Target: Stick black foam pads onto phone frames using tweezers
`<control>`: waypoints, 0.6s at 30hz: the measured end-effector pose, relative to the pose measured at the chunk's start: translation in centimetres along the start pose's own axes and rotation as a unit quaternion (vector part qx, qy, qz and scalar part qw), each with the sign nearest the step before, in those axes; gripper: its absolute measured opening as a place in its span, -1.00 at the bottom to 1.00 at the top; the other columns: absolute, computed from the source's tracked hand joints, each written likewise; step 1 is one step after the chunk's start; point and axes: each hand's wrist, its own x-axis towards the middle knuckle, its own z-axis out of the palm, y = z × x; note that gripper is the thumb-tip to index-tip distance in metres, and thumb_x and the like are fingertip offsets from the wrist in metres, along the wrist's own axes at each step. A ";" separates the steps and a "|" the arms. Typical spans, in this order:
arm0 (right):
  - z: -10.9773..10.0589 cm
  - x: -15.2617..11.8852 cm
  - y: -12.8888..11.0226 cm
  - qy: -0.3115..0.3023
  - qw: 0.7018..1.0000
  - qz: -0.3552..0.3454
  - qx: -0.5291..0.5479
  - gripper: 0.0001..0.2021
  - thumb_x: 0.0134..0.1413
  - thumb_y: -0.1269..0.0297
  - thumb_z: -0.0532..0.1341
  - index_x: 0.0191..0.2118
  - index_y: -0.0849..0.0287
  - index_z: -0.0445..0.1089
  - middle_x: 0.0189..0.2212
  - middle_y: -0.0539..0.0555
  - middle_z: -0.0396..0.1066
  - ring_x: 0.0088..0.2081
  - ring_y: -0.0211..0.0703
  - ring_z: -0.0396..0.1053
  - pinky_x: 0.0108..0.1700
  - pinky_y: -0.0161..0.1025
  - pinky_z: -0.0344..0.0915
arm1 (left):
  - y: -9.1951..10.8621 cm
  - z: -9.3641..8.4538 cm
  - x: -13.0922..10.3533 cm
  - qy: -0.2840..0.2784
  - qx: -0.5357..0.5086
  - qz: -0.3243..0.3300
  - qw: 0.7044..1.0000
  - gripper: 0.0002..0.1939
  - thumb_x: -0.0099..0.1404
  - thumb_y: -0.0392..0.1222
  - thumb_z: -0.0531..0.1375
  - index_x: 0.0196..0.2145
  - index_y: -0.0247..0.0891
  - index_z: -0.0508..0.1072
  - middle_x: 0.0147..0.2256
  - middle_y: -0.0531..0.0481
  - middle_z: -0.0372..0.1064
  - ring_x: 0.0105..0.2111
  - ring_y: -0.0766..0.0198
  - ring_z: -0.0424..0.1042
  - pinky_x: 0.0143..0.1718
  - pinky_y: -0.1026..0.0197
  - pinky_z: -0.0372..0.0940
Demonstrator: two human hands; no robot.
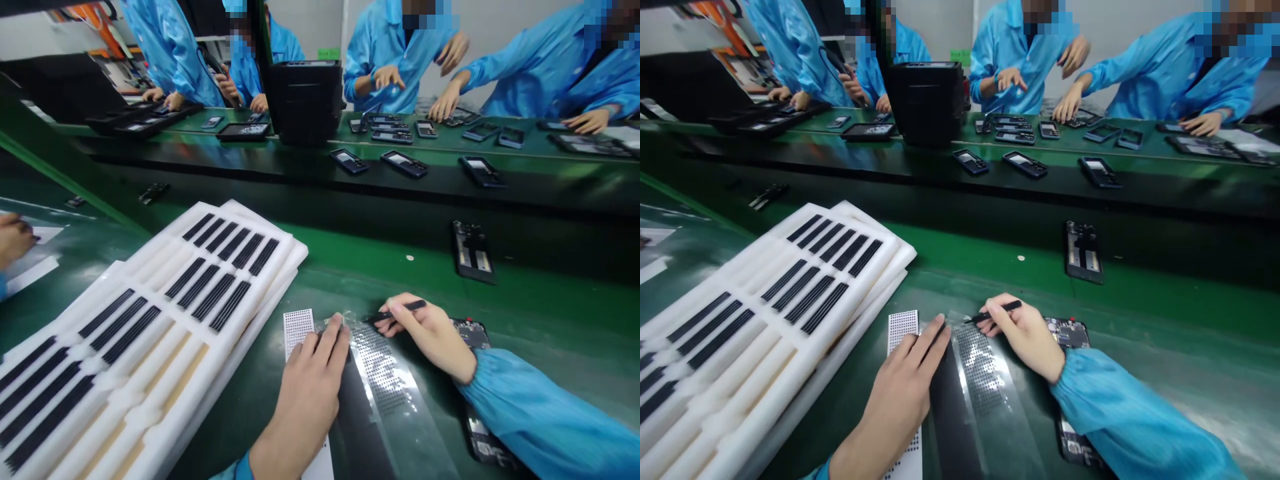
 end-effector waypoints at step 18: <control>0.3 -0.2 0.5 -0.017 0.998 -0.053 -0.043 -0.57 0.29 -0.09 0.17 -0.27 0.24 0.49 -0.40 0.16 0.59 -0.37 -0.11 0.59 -0.30 -0.24 0.57 | 0.3 0.8 0.4 -0.028 -0.117 -0.012 0.993 -0.33 0.16 -0.60 -0.06 0.19 -0.33 0.37 0.27 -0.13 0.28 -0.08 -0.04 0.42 -0.17 -0.07 0.44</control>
